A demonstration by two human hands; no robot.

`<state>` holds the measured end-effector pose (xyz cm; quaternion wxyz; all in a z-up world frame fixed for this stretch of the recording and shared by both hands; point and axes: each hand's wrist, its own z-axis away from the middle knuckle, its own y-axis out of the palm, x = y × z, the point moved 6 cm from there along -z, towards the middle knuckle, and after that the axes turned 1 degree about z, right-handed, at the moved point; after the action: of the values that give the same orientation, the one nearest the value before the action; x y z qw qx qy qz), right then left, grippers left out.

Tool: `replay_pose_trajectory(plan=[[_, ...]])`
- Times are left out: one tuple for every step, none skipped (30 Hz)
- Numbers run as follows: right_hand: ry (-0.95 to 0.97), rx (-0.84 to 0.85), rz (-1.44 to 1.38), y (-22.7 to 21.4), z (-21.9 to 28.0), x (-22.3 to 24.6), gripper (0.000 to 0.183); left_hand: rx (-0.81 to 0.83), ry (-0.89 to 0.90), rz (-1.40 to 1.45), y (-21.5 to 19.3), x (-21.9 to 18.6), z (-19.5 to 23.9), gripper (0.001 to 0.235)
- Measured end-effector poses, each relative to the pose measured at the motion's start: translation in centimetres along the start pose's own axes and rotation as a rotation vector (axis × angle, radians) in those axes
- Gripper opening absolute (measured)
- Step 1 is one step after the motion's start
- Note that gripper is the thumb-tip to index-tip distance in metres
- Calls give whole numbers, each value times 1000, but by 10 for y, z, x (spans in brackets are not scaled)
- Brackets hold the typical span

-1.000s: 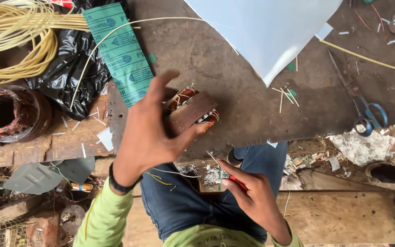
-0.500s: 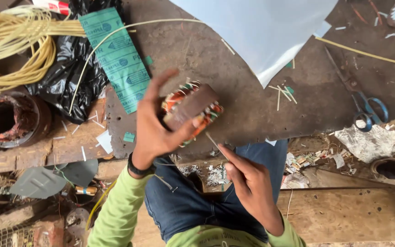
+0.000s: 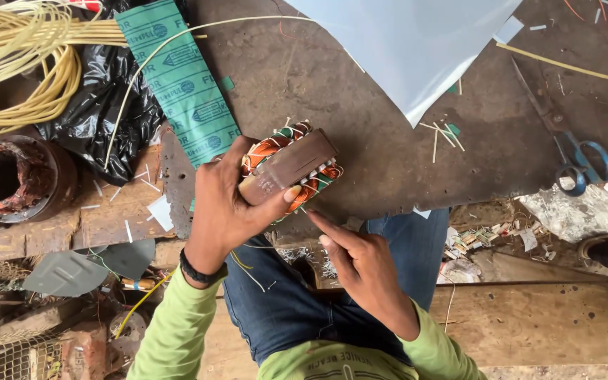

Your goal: The recorder rewires and assembles an electromechanical motor stator, inserting insulation and tapping wires into place.

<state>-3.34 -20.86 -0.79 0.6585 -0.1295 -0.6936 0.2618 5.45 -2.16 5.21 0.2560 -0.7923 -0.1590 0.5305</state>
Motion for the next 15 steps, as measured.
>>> replay_pose_trajectory(plan=[[-6, -3, 10, 1, 0, 1, 39, 3, -32, 22, 0, 1, 0, 57], [-12, -6, 20, 2, 0, 2, 39, 7, -65, 45, 0, 2, 1, 57], [-12, -4, 21, 2, 0, 2, 39, 6, -66, 45, 0, 3, 1, 57], [-17, -16, 7, 2, 0, 2, 38, -9, -33, 38, -1, 2, 2, 56], [-22, -28, -7, 2, 0, 3, 37, -22, 0, 30, -1, 0, 2, 56], [-22, -26, -6, 3, 0, 3, 37, -23, -1, 31, -1, 1, 2, 56], [-50, -47, 27, 2, 1, 5, 39, -31, 15, 50, 0, 0, 2, 56], [-79, -68, 61, 2, 2, 7, 40, -40, 32, 68, 0, 0, 3, 56], [-78, -66, 63, 1, 2, 10, 40, -40, 30, 70, 0, 0, 3, 56], [-84, -65, 109, 0, 1, 14, 42, -45, 40, 53, 0, -1, 3, 56], [-92, -68, 155, -2, 0, 18, 45, -50, 55, 37, -1, -2, 1, 56], [-92, -70, 158, 1, 2, 17, 45, -51, 57, 40, 1, 0, 2, 56], [-90, -84, 162, 3, 3, 15, 44, -70, 62, -4, 1, 1, 3, 56], [-89, -98, 166, 5, 5, 13, 44, -89, 66, -48, 0, 2, 4, 57], [-91, -99, 168, 6, 4, 13, 44, -91, 68, -48, 1, 2, 4, 57]])
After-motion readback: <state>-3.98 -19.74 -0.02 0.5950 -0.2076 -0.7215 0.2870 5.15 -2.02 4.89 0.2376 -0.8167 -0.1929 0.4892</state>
